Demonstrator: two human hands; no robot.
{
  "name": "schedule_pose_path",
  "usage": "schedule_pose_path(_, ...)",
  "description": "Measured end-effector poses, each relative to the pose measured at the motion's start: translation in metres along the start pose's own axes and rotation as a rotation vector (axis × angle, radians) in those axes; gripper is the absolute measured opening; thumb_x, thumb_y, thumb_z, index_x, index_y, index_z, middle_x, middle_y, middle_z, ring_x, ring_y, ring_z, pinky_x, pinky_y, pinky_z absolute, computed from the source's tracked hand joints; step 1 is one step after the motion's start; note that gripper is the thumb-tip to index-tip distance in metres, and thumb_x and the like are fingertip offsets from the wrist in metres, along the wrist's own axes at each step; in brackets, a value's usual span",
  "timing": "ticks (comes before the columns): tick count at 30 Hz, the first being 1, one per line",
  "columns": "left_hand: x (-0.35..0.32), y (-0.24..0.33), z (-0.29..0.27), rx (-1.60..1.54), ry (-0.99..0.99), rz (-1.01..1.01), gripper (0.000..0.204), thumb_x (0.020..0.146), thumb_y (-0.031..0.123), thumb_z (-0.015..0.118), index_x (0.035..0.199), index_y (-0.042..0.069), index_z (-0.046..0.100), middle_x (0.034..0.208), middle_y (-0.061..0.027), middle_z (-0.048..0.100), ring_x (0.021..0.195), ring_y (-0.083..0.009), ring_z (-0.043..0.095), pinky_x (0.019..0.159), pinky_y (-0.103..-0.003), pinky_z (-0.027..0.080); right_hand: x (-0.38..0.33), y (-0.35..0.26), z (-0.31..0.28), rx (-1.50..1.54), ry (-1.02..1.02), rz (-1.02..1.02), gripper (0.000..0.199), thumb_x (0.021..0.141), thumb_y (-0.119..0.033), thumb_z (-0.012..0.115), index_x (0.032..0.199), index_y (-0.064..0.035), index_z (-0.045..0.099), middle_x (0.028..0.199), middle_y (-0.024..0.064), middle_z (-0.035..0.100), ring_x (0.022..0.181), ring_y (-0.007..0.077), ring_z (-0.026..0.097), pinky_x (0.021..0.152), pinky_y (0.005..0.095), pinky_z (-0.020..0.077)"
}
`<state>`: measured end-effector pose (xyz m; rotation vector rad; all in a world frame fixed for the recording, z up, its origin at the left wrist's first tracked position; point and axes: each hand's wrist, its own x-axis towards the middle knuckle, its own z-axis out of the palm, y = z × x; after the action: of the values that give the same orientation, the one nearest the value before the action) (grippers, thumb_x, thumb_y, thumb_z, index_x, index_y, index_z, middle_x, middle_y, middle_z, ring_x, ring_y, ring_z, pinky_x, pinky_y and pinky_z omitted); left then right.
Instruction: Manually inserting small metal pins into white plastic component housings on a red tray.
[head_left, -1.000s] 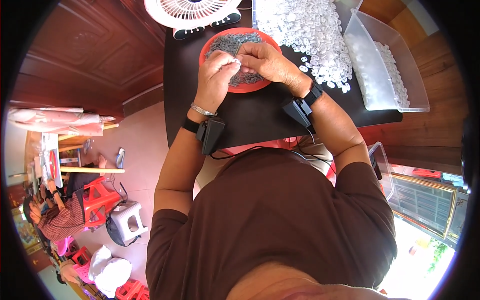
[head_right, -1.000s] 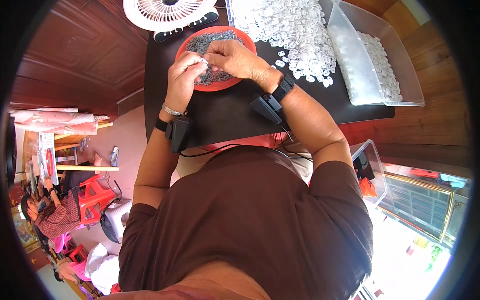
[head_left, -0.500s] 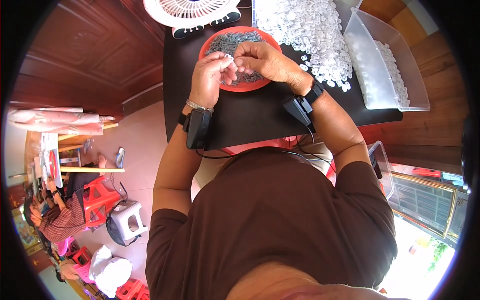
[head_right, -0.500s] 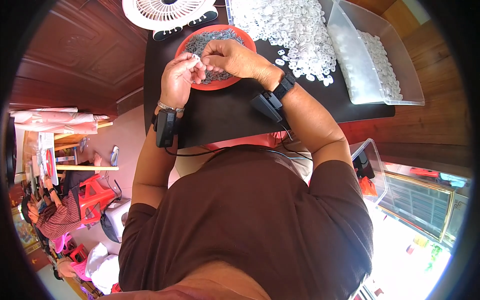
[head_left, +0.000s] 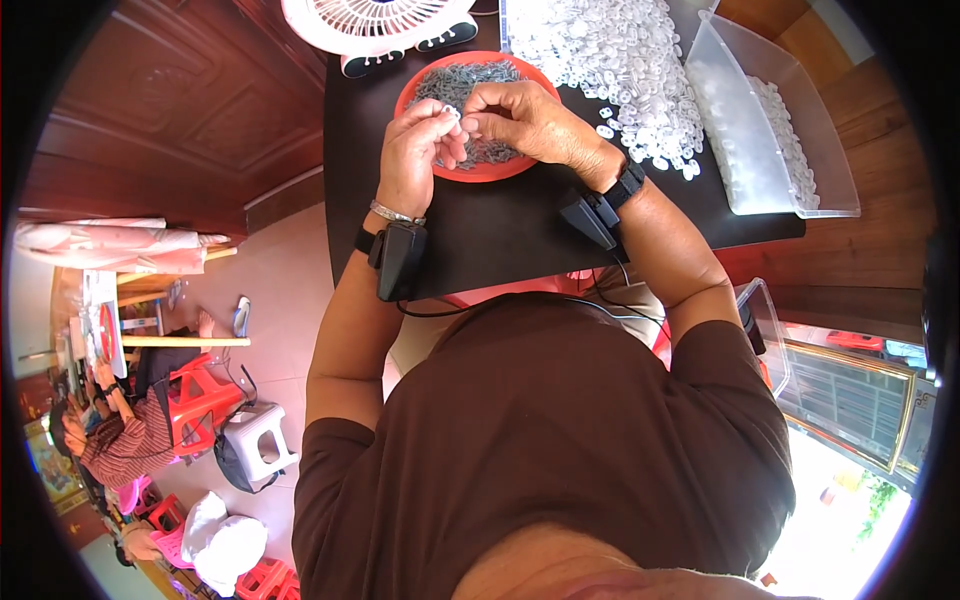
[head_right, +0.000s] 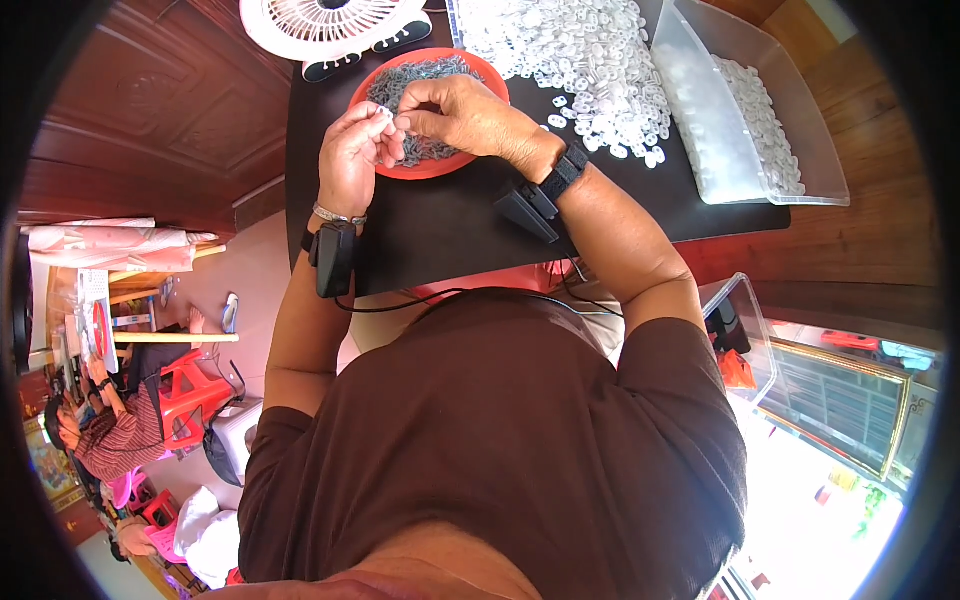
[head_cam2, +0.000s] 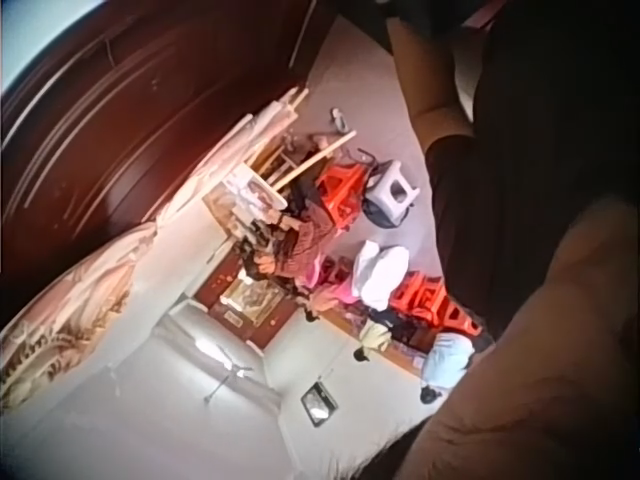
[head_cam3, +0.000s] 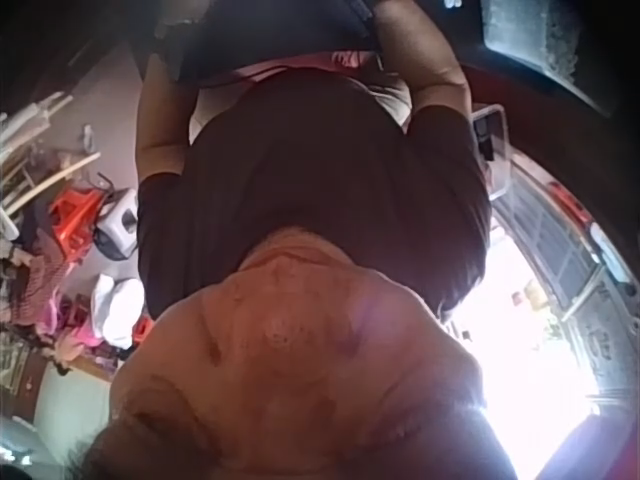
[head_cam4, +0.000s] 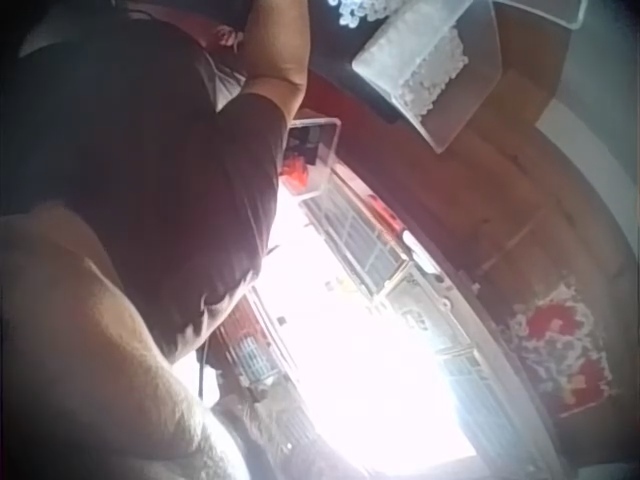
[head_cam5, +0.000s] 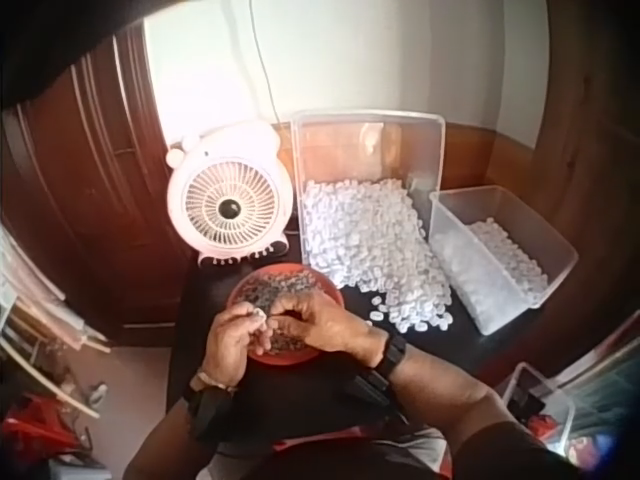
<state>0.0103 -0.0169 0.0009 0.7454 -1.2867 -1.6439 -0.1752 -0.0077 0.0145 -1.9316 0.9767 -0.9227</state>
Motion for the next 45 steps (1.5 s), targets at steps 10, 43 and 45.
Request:
schedule_pose_path(10, 0.001, -0.001, 0.002, 0.02, -0.007, 0.013, 0.02, 0.087, 0.019, 0.053, 0.074, 0.004, 0.057, 0.07, -0.0044, 0.059, 0.056, -0.0104, 0.055, 0.05, -0.021, 0.039, 0.0, -0.002, -0.001, -0.038, 0.04, 0.009, 0.008, 0.086, -0.008, 0.056, 0.088, -0.0002, 0.057, 0.076, 0.0005, 0.058, 0.073, 0.0075, 0.053, 0.069, 0.0228, 0.0453)
schedule_pose_path(43, -0.003, 0.006, 0.007, 0.192, 0.087, 0.022, 0.016, 0.086, 0.017, 0.054, 0.076, 0.005, 0.058, 0.063, -0.0002, 0.055, 0.05, -0.0056, 0.047, 0.043, -0.019, 0.033, 0.001, -0.001, -0.009, 0.13, 0.075, 0.097, 0.02, 0.089, -0.014, 0.05, 0.073, -0.0027, 0.05, 0.067, -0.0012, 0.049, 0.062, 0.0066, 0.045, 0.057, 0.0232, 0.0384)
schedule_pose_path(45, -0.005, 0.005, 0.009, 0.198, 0.061, 0.035, 0.017, 0.086, 0.016, 0.054, 0.074, 0.005, 0.056, 0.062, 0.0004, 0.053, 0.05, -0.0055, 0.046, 0.044, -0.019, 0.033, -0.001, -0.006, -0.011, 0.121, 0.082, 0.092, 0.028, 0.093, -0.021, 0.046, 0.072, -0.0031, 0.047, 0.066, -0.0016, 0.047, 0.06, 0.0072, 0.042, 0.053, 0.0239, 0.0344)
